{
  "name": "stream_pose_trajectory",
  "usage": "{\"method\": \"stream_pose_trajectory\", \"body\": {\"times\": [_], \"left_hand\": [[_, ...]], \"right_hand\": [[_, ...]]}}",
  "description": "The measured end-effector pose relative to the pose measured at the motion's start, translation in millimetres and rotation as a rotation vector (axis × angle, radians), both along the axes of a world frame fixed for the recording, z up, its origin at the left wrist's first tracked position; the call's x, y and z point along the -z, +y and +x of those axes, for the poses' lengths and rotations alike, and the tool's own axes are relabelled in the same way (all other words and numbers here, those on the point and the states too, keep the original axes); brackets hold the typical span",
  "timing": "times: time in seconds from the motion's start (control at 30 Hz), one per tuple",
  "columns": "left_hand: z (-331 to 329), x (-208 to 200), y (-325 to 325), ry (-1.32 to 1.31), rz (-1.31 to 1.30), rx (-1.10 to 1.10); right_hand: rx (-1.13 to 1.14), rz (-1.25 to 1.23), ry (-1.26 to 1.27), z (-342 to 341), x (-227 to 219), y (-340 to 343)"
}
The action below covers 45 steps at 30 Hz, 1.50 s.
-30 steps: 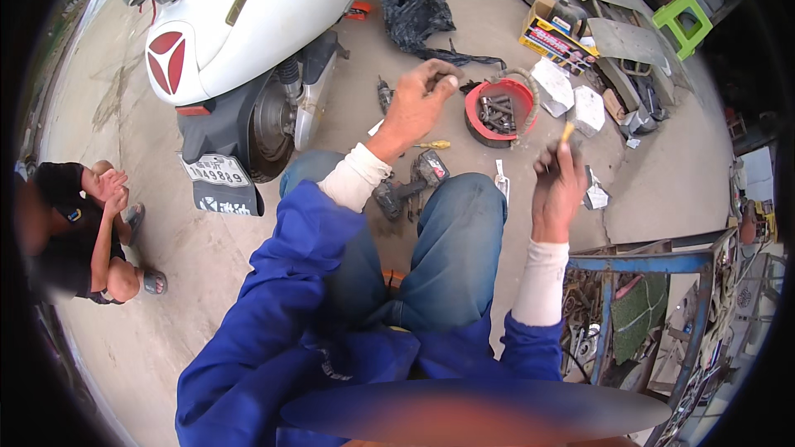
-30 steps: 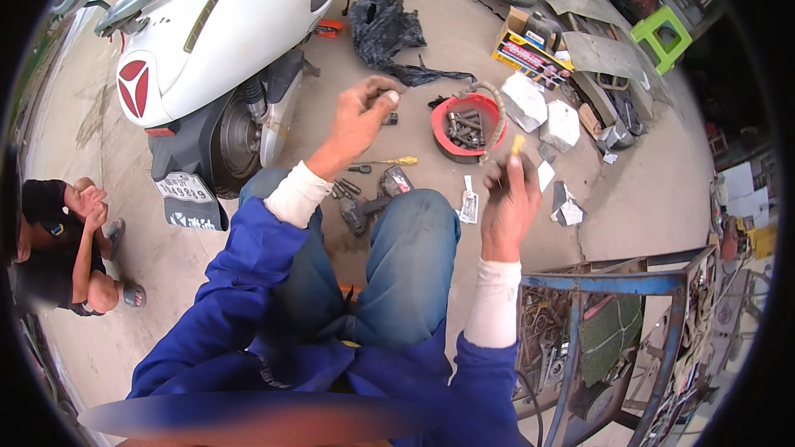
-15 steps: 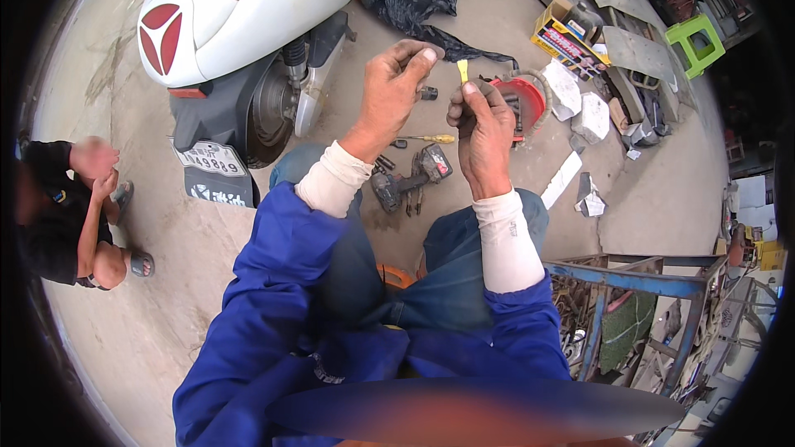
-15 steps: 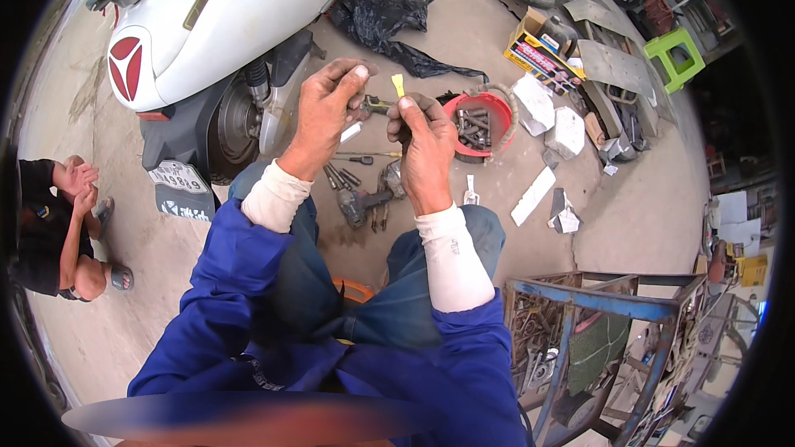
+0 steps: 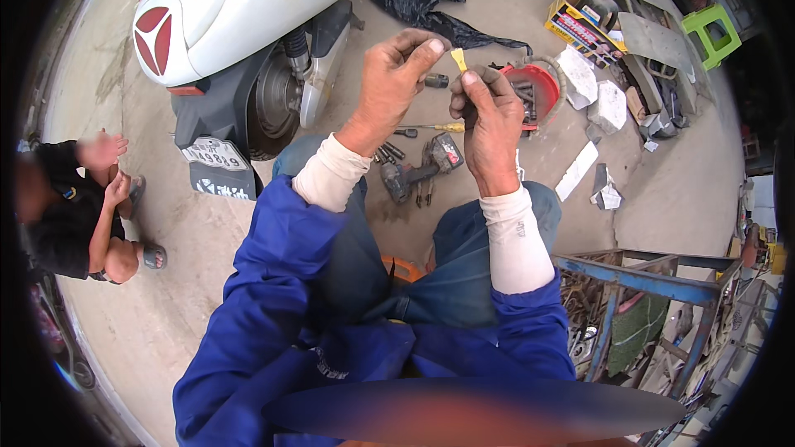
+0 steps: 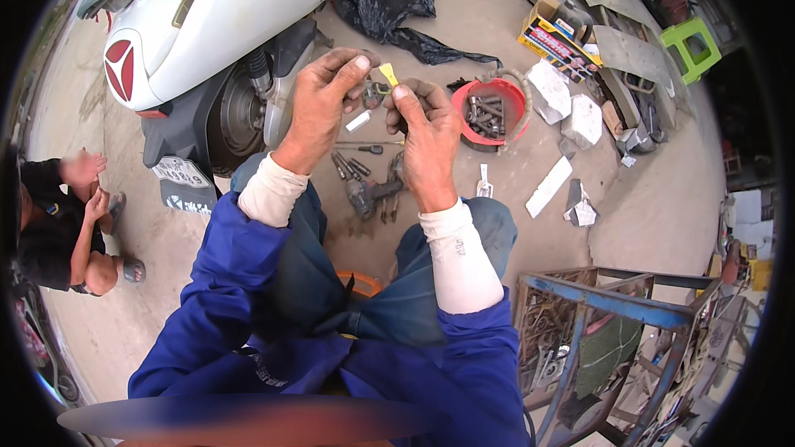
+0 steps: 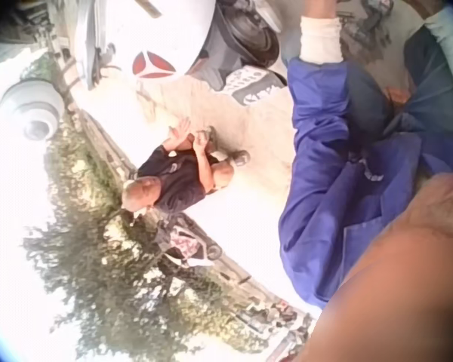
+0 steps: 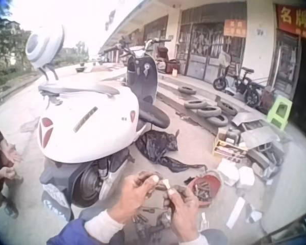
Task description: The person opens a small orange box and uses a yellow stick to apply a substance to a crack on the scooter's rear body panel. They repeatedly dip the stick into the box and spread the material along the crack, then wipe the stick on a black plastic bag.
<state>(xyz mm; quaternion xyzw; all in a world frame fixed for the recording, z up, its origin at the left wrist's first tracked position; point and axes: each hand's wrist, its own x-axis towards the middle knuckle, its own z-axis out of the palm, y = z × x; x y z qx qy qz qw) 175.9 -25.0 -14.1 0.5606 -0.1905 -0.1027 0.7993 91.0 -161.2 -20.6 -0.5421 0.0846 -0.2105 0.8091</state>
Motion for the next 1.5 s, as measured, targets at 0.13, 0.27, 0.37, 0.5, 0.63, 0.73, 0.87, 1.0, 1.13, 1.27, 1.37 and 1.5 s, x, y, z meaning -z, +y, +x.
{"method": "stream_pose_trajectory", "body": {"times": [0.13, 0.27, 0.37, 0.5, 0.63, 0.73, 0.87, 1.0, 1.13, 1.27, 1.37, 1.5], "left_hand": [[-2, -1, 0, -0.012, 0.036, 0.000], [1, 4, 0, -0.072, 0.079, 0.004], [5, 6, 3, -0.136, 0.101, 0.023], [6, -2, 8, -0.252, 0.170, 0.078], [13, 5, 15, -0.335, 0.230, 0.131], [10, -2, 17, -0.263, 0.289, 0.162], [13, 1, 18, -0.195, 0.275, 0.185], [16, 6, 14, -0.136, 0.213, 0.219], [16, 3, 17, 0.031, 0.110, 0.259], [15, 9, 8, -0.145, 0.314, 0.095], [16, 12, 5, -0.304, 0.493, -0.094], [10, 6, 3, -0.361, 0.533, -0.170]], "right_hand": [[0.004, -0.018, 0.006, -2, 1, -2], [0.002, -0.040, 0.005, -1, 6, -2], [0.004, -0.049, 0.021, -1, 4, -1], [0.011, -0.077, 0.039, -2, 4, -8], [0.015, -0.197, 0.059, -3, 0, -12], [0.016, -0.200, 0.068, -4, -1, -13], [-0.011, -0.185, 0.076, -4, -3, -15], [-0.004, -0.202, 0.103, -5, -4, -18], [0.003, -0.205, 0.128, -6, -3, -19], [0.000, -0.112, 0.086, -6, -1, -21], [0.007, -0.108, 0.088, -7, -5, -20], [0.013, -0.103, 0.090, -8, -5, -20]]}}
